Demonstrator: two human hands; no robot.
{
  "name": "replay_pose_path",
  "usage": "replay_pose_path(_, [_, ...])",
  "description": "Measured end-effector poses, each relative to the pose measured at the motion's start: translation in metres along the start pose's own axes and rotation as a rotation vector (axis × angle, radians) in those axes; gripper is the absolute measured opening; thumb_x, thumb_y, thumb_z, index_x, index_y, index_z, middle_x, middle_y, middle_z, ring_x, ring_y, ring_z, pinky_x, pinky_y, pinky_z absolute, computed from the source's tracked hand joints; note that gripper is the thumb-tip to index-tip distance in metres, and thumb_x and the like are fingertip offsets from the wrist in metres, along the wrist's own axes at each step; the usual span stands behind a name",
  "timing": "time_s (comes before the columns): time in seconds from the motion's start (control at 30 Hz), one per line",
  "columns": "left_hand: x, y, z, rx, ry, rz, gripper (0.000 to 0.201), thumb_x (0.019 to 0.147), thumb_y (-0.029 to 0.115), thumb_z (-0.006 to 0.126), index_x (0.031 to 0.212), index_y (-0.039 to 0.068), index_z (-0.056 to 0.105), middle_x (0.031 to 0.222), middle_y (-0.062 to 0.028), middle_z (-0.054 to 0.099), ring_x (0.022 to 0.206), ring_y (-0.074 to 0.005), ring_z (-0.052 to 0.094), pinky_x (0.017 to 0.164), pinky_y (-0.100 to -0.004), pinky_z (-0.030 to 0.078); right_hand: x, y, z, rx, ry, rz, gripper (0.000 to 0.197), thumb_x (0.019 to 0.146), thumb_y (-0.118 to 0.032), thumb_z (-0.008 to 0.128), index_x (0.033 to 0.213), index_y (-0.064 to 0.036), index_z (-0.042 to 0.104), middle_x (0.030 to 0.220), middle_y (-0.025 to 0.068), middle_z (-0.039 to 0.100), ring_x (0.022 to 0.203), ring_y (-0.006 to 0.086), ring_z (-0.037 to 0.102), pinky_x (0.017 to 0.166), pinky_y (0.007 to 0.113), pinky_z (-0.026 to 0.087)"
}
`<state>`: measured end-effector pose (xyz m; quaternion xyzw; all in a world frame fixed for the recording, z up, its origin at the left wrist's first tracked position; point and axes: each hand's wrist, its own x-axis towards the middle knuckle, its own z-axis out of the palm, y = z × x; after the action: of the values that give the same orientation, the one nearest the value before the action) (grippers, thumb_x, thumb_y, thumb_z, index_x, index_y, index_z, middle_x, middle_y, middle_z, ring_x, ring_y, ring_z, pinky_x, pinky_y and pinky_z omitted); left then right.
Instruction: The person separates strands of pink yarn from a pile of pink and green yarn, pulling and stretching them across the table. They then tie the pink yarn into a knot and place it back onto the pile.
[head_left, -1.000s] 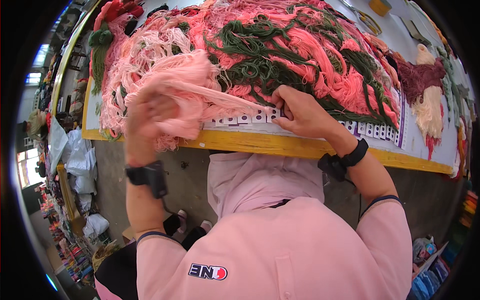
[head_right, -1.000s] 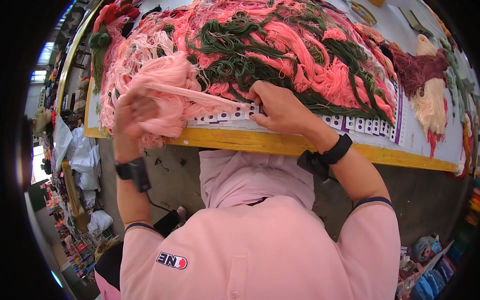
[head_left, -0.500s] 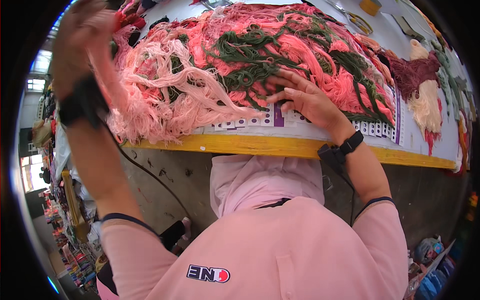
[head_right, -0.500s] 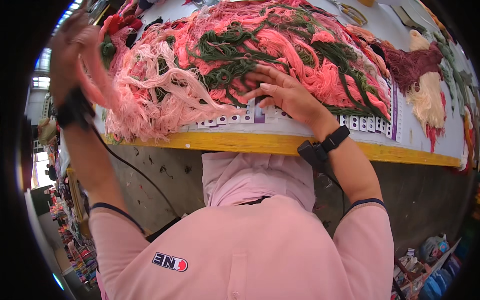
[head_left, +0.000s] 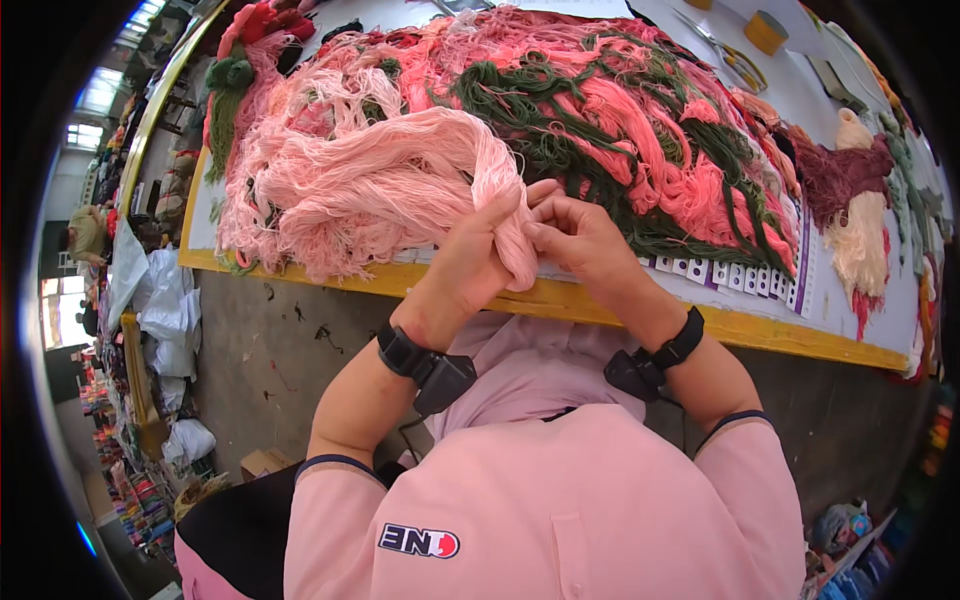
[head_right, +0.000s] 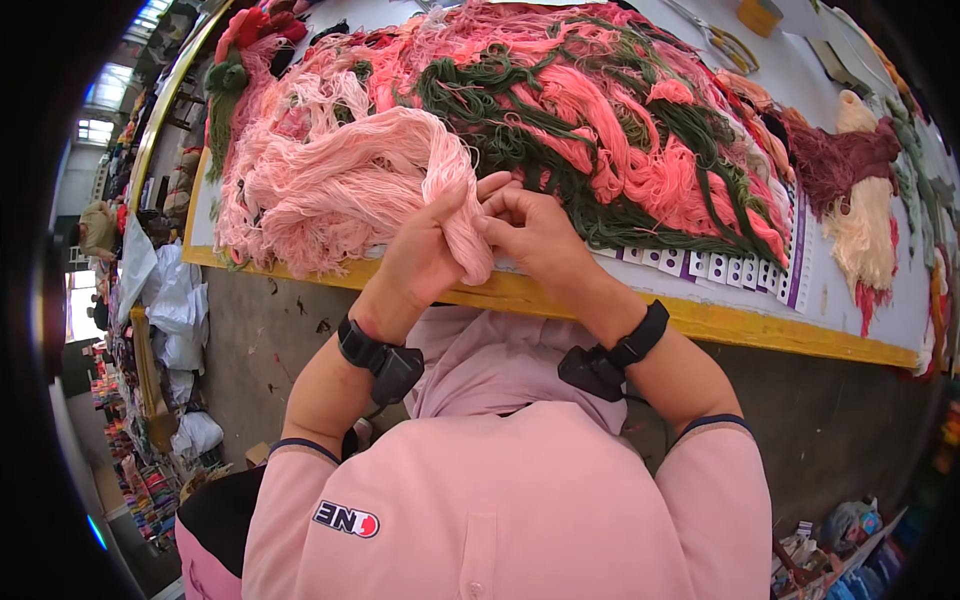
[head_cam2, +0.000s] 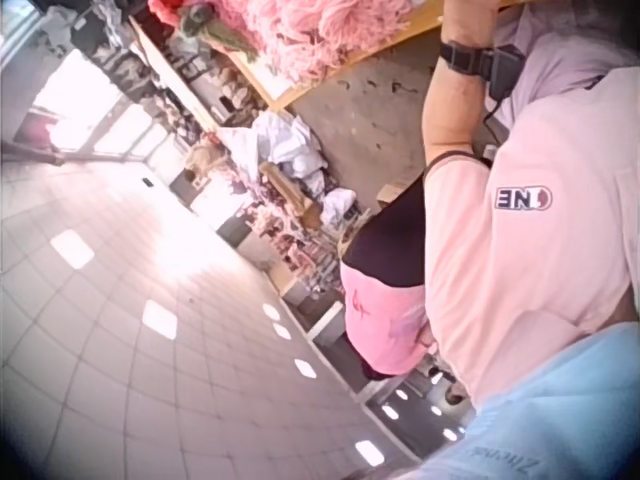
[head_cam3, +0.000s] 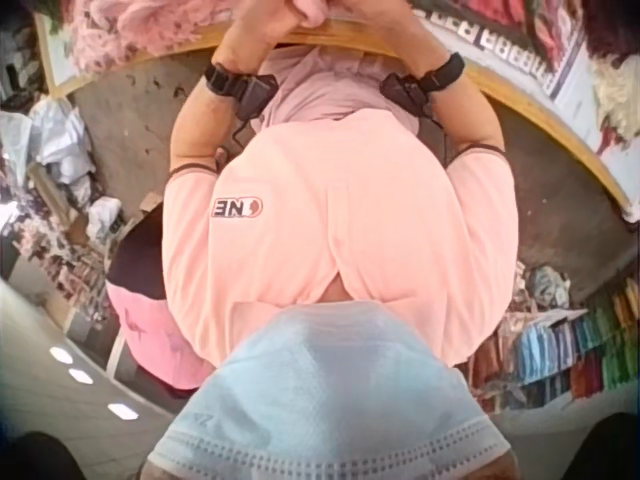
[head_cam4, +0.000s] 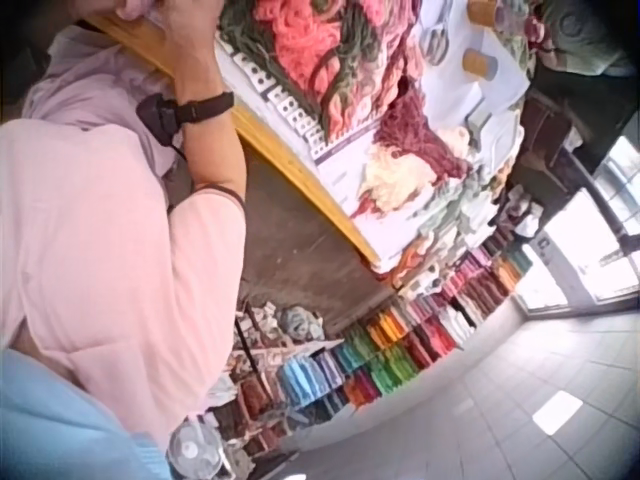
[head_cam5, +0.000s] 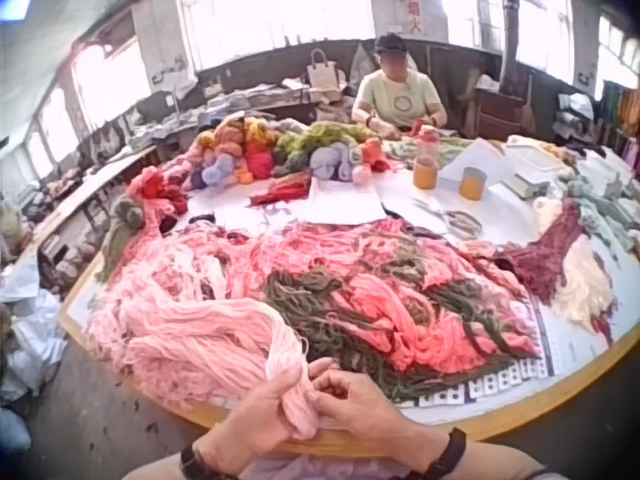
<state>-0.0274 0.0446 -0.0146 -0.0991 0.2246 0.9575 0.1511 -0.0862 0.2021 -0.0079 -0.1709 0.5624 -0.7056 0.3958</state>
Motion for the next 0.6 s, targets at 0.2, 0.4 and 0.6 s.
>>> replay_pose_path(0.2, [-0.012, -0.003, 0.013, 0.129, 0.326, 0.176, 0.035, 0.098, 0.014, 0.053, 0.127, -0.005, 0.050, 0.111, -0.0119, 0.060, 0.098, -0.0201, 0.062, 0.083, -0.0329, 0.054, -0.011, 0.003, -0.002, 0.149, 0.094, 0.138, 0.014, 0.095, -0.020, 0.061, 0.093, -0.0065, 0.064, 0.083, -0.0027, 0.061, 0.070, 0.0023, 0.051, 0.060, 0.019, 0.042])
replay_pose_path(0.4, [-0.014, -0.002, 0.013, 0.320, 0.264, 0.284, 0.038, 0.089, 0.004, 0.063, 0.124, -0.005, 0.052, 0.102, -0.0101, 0.063, 0.089, -0.0174, 0.063, 0.078, -0.0290, 0.053, -0.012, 0.015, -0.006, 0.337, 0.129, 0.071, 0.014, 0.098, -0.019, 0.057, 0.094, -0.0063, 0.063, 0.081, -0.0012, 0.061, 0.067, 0.0047, 0.051, 0.059, 0.018, 0.042])
replay_pose_path(0.6, [-0.014, -0.001, 0.010, 0.361, 0.224, 0.223, 0.044, 0.088, 0.002, 0.062, 0.129, -0.005, 0.048, 0.110, -0.0104, 0.061, 0.099, -0.0174, 0.063, 0.086, -0.0305, 0.053, -0.014, 0.020, -0.003, 0.362, 0.110, 0.018, 0.015, 0.099, -0.019, 0.056, 0.094, -0.0065, 0.063, 0.079, -0.0022, 0.060, 0.065, 0.0044, 0.050, 0.057, 0.018, 0.040])
